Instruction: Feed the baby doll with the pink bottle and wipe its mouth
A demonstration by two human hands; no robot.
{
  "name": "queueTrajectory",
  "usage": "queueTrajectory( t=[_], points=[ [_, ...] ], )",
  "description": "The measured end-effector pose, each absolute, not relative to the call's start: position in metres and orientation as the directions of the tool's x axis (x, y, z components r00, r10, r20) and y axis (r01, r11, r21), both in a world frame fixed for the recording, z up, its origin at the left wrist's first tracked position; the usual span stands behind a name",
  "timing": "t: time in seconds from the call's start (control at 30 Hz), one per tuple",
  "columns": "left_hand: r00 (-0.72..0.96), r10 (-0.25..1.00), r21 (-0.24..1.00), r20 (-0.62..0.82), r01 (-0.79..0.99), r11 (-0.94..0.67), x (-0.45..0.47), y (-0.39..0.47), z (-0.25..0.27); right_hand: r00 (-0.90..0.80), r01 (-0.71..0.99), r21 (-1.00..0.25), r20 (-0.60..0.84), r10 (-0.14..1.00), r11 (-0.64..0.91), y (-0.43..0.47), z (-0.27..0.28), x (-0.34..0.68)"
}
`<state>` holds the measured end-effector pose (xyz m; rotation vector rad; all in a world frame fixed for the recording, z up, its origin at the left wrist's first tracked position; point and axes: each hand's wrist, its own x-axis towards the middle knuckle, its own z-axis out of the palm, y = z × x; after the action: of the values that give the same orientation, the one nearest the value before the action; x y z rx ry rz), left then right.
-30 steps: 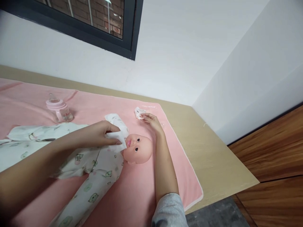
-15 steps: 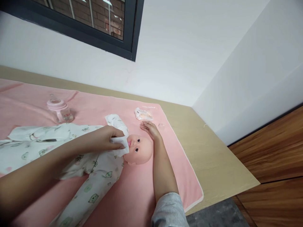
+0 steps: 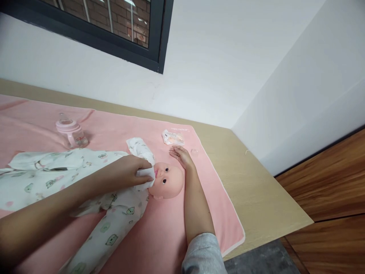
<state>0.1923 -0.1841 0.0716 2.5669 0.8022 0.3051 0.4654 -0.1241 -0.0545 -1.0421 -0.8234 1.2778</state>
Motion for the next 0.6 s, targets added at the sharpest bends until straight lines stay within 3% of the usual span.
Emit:
queueTrajectory(
  t=[0.33,0.6],
  points=[
    [0.822,0.558,0.461,0.117,0.453,-0.763,0.1921,-0.1876,0.0743,0.134,-0.352,-0.936,-0.052,0.990,-0.002,-0.1243,-0.0548,0.4650],
    [0.790,0.610,0.424,0.064,0.532,-0.733,0.1913,-0.1831,0.0722,0.120,-0.342,-0.940,-0.045,0.992,-0.001,-0.1248,-0.0550,0.4664]
  ],
)
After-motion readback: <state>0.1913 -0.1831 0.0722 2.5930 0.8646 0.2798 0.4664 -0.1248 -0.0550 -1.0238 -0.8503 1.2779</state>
